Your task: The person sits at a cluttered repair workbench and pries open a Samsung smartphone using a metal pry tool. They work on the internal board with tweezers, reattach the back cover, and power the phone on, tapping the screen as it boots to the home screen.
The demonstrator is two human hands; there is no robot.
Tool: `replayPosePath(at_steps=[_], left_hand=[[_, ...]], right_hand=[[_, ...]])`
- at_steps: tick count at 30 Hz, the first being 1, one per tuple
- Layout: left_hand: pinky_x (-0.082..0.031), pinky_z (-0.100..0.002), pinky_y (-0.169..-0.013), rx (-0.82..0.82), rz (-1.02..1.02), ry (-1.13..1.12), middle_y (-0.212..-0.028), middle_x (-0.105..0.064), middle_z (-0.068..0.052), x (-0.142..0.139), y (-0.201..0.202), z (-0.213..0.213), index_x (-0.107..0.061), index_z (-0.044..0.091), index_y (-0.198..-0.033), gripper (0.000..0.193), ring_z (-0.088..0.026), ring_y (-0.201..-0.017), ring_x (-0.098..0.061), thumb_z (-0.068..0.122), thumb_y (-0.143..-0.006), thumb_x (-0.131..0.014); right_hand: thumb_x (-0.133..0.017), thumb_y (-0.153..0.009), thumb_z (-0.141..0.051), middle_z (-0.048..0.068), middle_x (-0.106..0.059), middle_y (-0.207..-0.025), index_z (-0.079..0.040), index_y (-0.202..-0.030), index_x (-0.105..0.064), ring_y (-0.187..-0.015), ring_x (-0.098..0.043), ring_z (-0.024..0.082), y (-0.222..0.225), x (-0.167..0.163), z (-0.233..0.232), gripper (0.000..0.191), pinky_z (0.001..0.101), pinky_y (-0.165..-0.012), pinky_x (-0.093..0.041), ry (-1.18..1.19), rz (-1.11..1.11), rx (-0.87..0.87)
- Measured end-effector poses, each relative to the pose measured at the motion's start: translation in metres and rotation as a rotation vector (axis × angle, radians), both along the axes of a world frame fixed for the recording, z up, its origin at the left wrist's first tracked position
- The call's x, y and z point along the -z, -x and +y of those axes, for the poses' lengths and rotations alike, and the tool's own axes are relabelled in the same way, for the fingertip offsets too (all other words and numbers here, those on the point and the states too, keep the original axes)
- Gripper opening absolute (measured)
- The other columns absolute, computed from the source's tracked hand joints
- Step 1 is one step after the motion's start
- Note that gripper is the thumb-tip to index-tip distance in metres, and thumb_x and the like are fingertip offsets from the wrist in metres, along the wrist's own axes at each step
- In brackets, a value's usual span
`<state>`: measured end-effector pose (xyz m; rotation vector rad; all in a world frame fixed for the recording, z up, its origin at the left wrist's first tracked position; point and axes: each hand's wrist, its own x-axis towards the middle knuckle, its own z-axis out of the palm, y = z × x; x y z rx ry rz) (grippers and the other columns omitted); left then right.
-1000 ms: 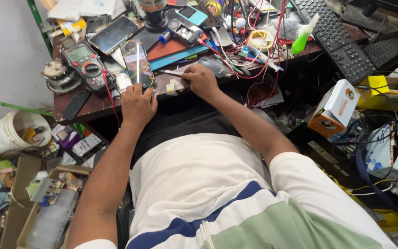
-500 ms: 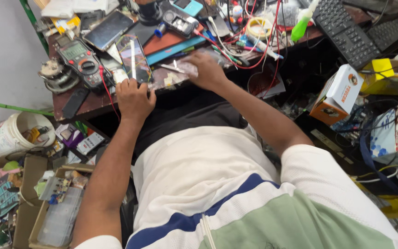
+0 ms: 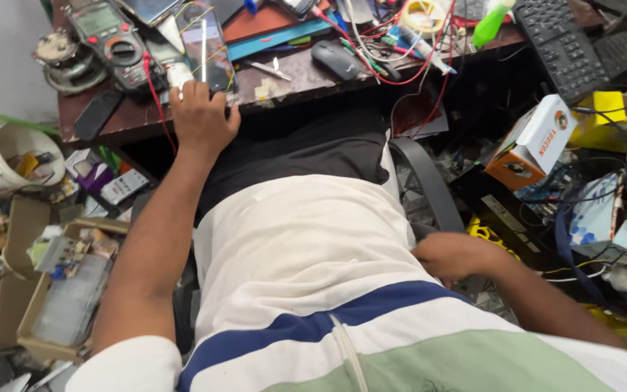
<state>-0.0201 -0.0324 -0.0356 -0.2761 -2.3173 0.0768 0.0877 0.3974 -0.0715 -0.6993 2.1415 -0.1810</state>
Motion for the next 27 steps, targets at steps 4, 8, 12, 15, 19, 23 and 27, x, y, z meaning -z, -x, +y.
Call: replayPosePath(at_steps=[4, 8, 12, 15, 19, 23, 27], left_hand=[[-0.039, -0.052, -0.101, 0.036, -0.003, -0.001, -0.105, -0.061, -0.012, -0.004, -0.001, 0.003, -0.073, 0.01, -0.084, 0.028, -0.032, -0.112, -0.055, 0.037, -0.087, -0.078], [-0.038, -0.052, -0.103, 0.012, 0.029, 0.032, -0.104, -0.061, -0.01, -0.012, -0.002, 0.006, -0.073, 0.012, -0.086, 0.028, -0.03, -0.112, -0.055, 0.039, -0.086, -0.078], [-0.039, -0.052, -0.102, 0.02, -0.011, -0.009, -0.101, -0.061, -0.011, -0.018, -0.004, 0.003, -0.073, 0.012, -0.083, 0.029, -0.03, -0.109, -0.055, 0.04, -0.085, -0.079], [-0.038, -0.053, -0.101, 0.02, 0.0, -0.001, -0.1, -0.061, -0.011, -0.021, -0.002, 0.0, -0.074, 0.012, -0.082, 0.031, -0.03, -0.109, -0.055, 0.042, -0.083, -0.079], [-0.038, -0.052, -0.101, 0.023, -0.035, -0.015, -0.1, -0.06, -0.01, -0.015, -0.003, 0.0, -0.075, 0.012, -0.084, 0.031, -0.031, -0.11, -0.055, 0.042, -0.085, -0.08], [-0.038, -0.053, -0.103, 0.026, -0.024, -0.017, -0.101, -0.061, -0.01, -0.012, -0.003, -0.002, -0.075, 0.012, -0.087, 0.031, -0.031, -0.111, -0.055, 0.042, -0.086, -0.079], [-0.036, -0.059, -0.103, 0.017, -0.03, -0.043, -0.101, -0.061, -0.011, -0.013, -0.004, -0.001, -0.074, 0.011, -0.085, 0.03, -0.03, -0.109, -0.055, 0.041, -0.083, -0.078]], right_hand=[[-0.057, -0.092, -0.025, 0.02, -0.074, -0.096, -0.013, -0.122, -0.071, -0.09, -0.07, 0.04, -0.002, 0.017, -0.002, 0.035, 0.0494, -0.079, -0.054, 0.314, 0.363, 0.149], [-0.055, -0.094, -0.022, 0.017, -0.073, -0.104, -0.009, -0.122, -0.068, -0.096, -0.068, 0.039, 0.026, 0.027, -0.039, 0.033, 0.0487, -0.082, -0.053, 0.54, 0.545, 0.167], [-0.055, -0.1, -0.028, 0.016, -0.073, -0.106, -0.008, -0.116, -0.068, -0.098, -0.068, 0.038, 0.042, 0.021, -0.067, 0.029, 0.0479, -0.084, -0.053, 0.49, 0.502, 0.26], [-0.055, -0.099, -0.028, 0.016, -0.074, -0.101, -0.008, -0.11, -0.072, -0.099, -0.07, 0.036, 0.038, 0.004, -0.056, 0.028, 0.046, -0.086, -0.054, 0.32, 0.371, 0.122], [-0.06, -0.09, -0.021, 0.015, -0.074, -0.101, -0.011, -0.114, -0.072, -0.096, -0.07, 0.035, 0.023, -0.014, -0.023, 0.029, 0.0445, -0.084, -0.054, 0.199, 0.058, -0.007], [-0.061, -0.088, -0.018, 0.016, -0.075, -0.1, -0.011, -0.111, -0.075, -0.096, -0.07, 0.037, 0.023, 0.0, -0.024, 0.027, 0.0452, -0.084, -0.053, 0.301, 0.267, 0.015], [-0.064, -0.086, -0.017, 0.015, -0.076, -0.101, -0.01, -0.109, -0.075, -0.095, -0.071, 0.035, 0.031, 0.017, -0.04, 0.026, 0.0424, -0.082, -0.056, 0.417, 0.314, 0.081]])
